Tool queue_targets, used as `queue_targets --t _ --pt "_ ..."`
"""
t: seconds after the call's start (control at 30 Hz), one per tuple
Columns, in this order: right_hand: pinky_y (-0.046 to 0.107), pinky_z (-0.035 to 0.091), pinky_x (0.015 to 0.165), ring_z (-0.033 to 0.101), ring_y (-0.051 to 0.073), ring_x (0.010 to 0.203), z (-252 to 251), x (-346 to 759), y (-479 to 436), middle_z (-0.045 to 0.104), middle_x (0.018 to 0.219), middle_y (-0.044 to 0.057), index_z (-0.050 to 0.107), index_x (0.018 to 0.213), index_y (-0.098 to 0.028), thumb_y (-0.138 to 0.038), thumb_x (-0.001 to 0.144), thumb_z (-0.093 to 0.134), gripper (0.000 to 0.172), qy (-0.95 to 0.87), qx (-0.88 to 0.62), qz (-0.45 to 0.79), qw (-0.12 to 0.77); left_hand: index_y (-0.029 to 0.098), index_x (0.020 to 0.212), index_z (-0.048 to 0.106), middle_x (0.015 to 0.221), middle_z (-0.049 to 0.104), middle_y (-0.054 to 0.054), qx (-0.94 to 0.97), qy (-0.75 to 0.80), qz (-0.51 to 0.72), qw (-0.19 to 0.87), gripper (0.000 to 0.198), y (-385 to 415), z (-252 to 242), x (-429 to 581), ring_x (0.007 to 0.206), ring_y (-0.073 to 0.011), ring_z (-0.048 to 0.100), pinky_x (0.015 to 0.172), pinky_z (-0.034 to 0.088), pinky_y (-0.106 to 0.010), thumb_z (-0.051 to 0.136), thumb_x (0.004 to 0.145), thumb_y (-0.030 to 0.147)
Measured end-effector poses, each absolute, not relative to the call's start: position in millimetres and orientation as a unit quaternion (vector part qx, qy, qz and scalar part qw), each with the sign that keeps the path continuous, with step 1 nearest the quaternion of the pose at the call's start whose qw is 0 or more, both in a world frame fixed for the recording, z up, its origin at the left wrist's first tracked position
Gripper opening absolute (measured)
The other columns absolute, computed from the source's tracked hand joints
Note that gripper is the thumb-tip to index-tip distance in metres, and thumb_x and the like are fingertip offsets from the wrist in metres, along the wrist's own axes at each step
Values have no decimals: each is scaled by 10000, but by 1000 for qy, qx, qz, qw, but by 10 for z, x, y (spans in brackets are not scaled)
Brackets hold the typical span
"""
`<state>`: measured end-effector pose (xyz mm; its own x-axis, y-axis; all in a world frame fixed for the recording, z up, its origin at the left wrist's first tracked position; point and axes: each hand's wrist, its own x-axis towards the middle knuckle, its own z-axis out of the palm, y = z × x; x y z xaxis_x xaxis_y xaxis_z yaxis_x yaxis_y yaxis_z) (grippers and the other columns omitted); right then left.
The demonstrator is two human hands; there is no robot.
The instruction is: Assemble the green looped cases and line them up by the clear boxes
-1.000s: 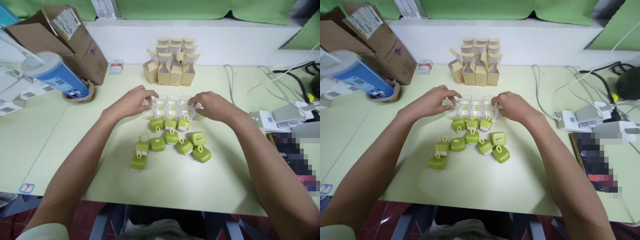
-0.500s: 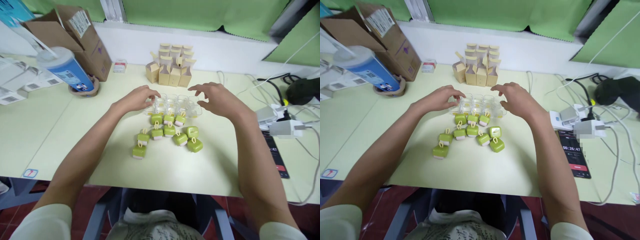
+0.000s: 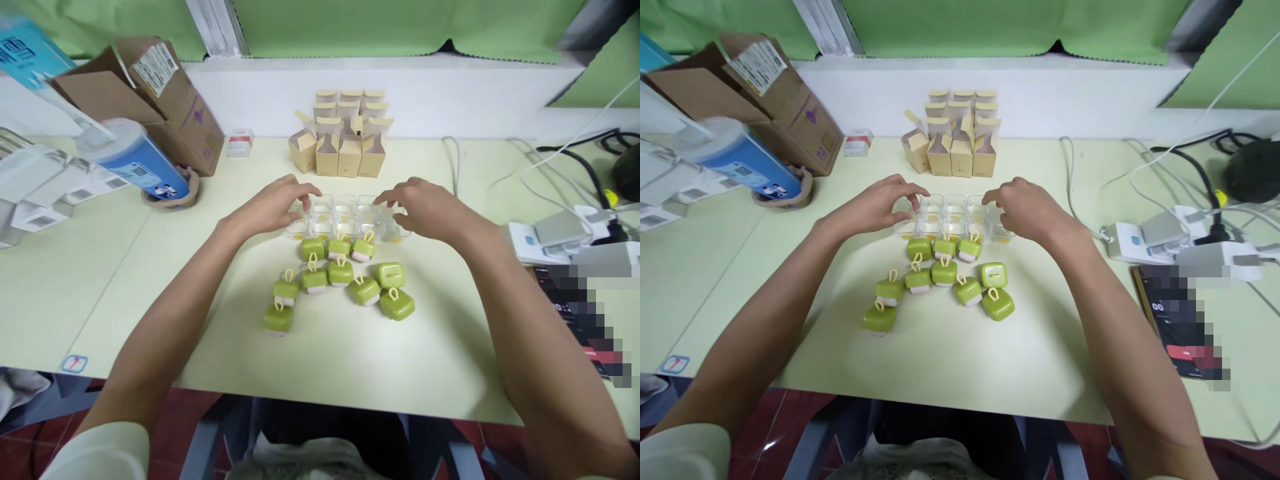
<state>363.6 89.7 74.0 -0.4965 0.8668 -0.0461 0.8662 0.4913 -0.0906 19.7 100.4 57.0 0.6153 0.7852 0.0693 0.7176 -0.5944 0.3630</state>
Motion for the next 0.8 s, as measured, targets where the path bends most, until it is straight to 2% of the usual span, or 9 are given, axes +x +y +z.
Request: queue_targets --t 0.17,0.33,0.53,0.8 --pt "360 516 771 700 303 1105 626 3599 926 849 1131 98 816 1397 -243 -79 896 599 571 -873 -481 75 -16 248 1457 655 1130 831 -51 884 427 113 155 509 1004 585 190 1232 -322 641 1077 488 -460 646 947 252" --pt "379 529 804 711 326 1128 660 3548 870 824 1091 151 819 1416 -224 -60 918 605 567 -864 -495 84 -32 222 1340 749 1107 818 -72 887 429 99 143 393 979 612 244 1161 -318 663 1037 509 -461 645 963 259" --pt "367 512 776 707 312 1059 643 3546 861 809 1032 145 814 1412 -208 -85 929 610 538 -870 -486 72 -34 213 1250 812 1117 826 -83 891 422 95 138 341 959 617 282 1146 -319 664 1032 529 -483 627 965 247" --pt "395 541 840 700 343 1156 607 3565 885 837 1152 153 776 1458 -185 -109 978 630 508 -871 -483 81 -41 209 1199 830 1107 827 -83 898 413 82 131 325 970 616 262 1127 -307 655 1023 531 -471 599 972 239"
